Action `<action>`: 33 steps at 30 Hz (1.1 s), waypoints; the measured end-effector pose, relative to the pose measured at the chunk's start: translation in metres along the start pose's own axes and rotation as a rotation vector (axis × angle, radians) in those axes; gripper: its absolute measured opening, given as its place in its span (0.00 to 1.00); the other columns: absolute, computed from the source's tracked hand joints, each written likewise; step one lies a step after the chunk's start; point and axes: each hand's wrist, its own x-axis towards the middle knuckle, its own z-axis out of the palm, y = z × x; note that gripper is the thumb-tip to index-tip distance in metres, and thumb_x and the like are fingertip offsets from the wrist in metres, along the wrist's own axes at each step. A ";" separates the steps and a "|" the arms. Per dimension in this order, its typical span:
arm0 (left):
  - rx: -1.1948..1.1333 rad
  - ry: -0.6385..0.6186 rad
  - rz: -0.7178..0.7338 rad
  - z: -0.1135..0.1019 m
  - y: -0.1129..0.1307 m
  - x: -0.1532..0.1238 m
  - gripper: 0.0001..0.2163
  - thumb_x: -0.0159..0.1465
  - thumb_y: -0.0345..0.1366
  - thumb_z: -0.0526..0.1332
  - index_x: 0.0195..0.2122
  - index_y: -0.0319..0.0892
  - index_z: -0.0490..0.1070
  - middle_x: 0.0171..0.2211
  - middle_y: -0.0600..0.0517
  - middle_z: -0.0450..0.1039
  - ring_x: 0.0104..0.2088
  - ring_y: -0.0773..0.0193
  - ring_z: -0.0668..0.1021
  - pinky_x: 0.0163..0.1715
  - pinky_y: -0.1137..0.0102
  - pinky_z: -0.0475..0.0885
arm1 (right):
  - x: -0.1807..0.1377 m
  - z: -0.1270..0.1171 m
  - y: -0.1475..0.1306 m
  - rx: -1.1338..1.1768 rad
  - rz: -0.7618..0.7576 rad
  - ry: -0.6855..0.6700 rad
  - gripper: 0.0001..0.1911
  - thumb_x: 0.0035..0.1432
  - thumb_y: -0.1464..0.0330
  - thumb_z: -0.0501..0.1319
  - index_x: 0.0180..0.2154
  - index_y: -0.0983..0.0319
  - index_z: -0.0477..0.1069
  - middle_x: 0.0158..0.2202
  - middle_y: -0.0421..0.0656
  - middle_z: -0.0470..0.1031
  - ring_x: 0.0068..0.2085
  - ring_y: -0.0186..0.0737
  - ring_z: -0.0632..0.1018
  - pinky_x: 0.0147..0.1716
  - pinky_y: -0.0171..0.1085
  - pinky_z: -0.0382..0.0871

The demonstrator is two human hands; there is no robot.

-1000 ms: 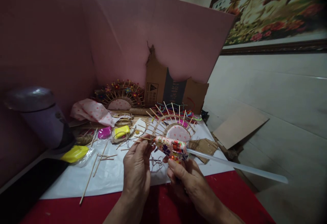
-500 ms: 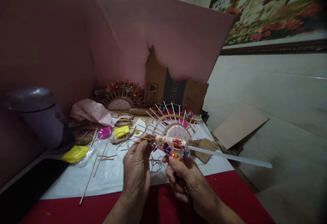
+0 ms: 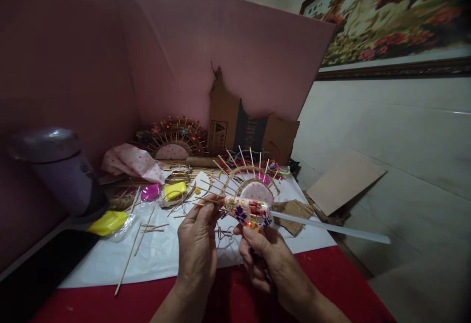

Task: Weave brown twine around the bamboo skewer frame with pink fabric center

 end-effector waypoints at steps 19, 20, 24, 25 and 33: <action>0.017 0.037 -0.029 -0.001 0.000 0.003 0.05 0.48 0.29 0.65 0.27 0.36 0.75 0.29 0.51 0.75 0.31 0.67 0.76 0.32 0.74 0.71 | 0.012 -0.027 -0.007 0.245 0.153 -0.214 0.13 0.56 0.59 0.55 0.36 0.63 0.66 0.18 0.33 0.58 0.15 0.22 0.51 0.10 0.23 0.42; 0.016 0.040 -0.032 -0.001 0.001 0.002 0.05 0.48 0.30 0.65 0.27 0.36 0.75 0.29 0.51 0.75 0.31 0.67 0.76 0.32 0.74 0.71 | 0.013 -0.028 -0.008 0.238 0.152 -0.216 0.13 0.56 0.59 0.55 0.36 0.63 0.67 0.18 0.33 0.58 0.15 0.22 0.51 0.10 0.23 0.42; 0.034 0.047 -0.041 -0.001 0.002 0.000 0.05 0.47 0.30 0.65 0.27 0.36 0.75 0.30 0.50 0.75 0.31 0.67 0.76 0.31 0.74 0.71 | 0.017 -0.035 -0.012 0.215 0.177 -0.241 0.14 0.56 0.59 0.54 0.35 0.64 0.67 0.18 0.33 0.58 0.15 0.21 0.51 0.10 0.23 0.41; 0.037 0.049 -0.042 -0.001 0.003 0.000 0.05 0.47 0.30 0.65 0.27 0.36 0.75 0.30 0.50 0.75 0.31 0.67 0.76 0.31 0.74 0.71 | 0.018 -0.036 -0.012 0.211 0.186 -0.248 0.14 0.56 0.59 0.54 0.35 0.64 0.67 0.18 0.33 0.58 0.15 0.21 0.51 0.10 0.23 0.40; 0.036 0.041 -0.046 -0.001 0.001 0.003 0.05 0.47 0.30 0.65 0.26 0.36 0.75 0.30 0.51 0.75 0.31 0.67 0.76 0.30 0.75 0.71 | 0.019 -0.040 -0.016 0.144 0.175 -0.254 0.13 0.57 0.60 0.53 0.35 0.64 0.67 0.18 0.33 0.58 0.15 0.21 0.51 0.11 0.24 0.40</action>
